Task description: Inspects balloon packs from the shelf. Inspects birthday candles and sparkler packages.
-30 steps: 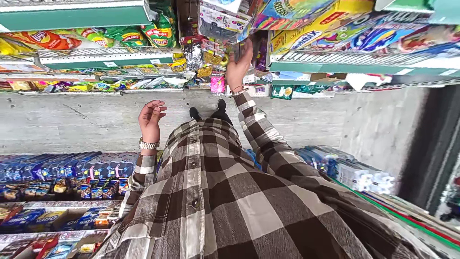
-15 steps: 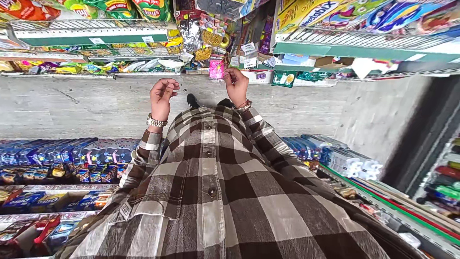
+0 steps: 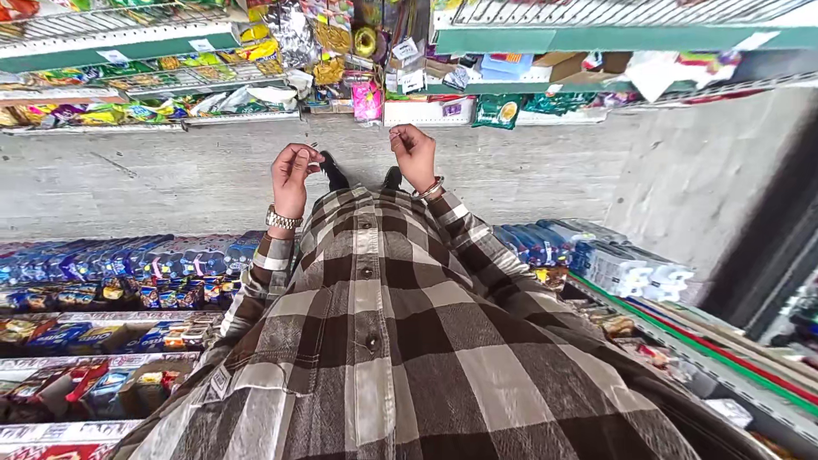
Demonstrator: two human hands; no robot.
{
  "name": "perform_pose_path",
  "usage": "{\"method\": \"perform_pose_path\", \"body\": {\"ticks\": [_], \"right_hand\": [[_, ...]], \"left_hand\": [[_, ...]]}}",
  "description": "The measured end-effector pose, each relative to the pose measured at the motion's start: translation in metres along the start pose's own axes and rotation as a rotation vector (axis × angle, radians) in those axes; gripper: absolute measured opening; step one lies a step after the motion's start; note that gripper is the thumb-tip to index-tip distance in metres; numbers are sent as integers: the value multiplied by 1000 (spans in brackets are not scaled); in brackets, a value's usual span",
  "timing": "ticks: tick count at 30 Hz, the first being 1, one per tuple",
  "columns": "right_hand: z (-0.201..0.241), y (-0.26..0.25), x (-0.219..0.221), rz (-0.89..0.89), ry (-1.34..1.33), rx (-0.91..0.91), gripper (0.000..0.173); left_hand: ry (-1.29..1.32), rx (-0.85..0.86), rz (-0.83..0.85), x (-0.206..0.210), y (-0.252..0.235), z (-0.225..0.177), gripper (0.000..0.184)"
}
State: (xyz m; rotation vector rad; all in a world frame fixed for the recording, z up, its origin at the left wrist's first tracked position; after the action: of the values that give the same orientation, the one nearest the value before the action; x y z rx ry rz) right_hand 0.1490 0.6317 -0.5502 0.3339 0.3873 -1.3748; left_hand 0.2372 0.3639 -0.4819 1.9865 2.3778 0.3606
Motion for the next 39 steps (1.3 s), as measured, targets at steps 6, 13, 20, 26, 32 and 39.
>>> {"method": "perform_pose_path", "body": {"ticks": [6, 13, 20, 26, 32, 39], "right_hand": [[-52, 32, -52, 8, 6, 82, 19], [-91, 40, -83, 90, 19, 98, 18], [-111, 9, -91, 90, 60, 146, 19], [-172, -63, -64, 21, 144, 254, 25], [-205, -155, -19, 104, 495, 35, 39], [-160, -243, 33, 269, 787, 147, 63]], "left_hand": [[15, -11, -26, 56, 37, 25, 27], [62, -10, -133, 98, 73, 54, 27], [81, -22, -122, 121, 85, 69, 27], [75, -64, -121, 114, 71, 99, 27], [111, -111, -179, 108, 63, 156, 27], [233, -189, -241, 109, 71, 208, 26]]}}
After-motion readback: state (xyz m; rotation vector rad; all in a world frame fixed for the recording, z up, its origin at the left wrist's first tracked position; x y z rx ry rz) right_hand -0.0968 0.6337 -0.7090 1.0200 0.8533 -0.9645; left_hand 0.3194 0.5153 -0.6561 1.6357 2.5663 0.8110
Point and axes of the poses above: each hand's wrist, its own y-axis away from the middle knuckle, its own x-axis out of the palm, z = x × y, the point moved 6 cm from there along -y, towards the middle knuckle, and after that the axes turned 2 degrees about y, right-handed, at the moved point
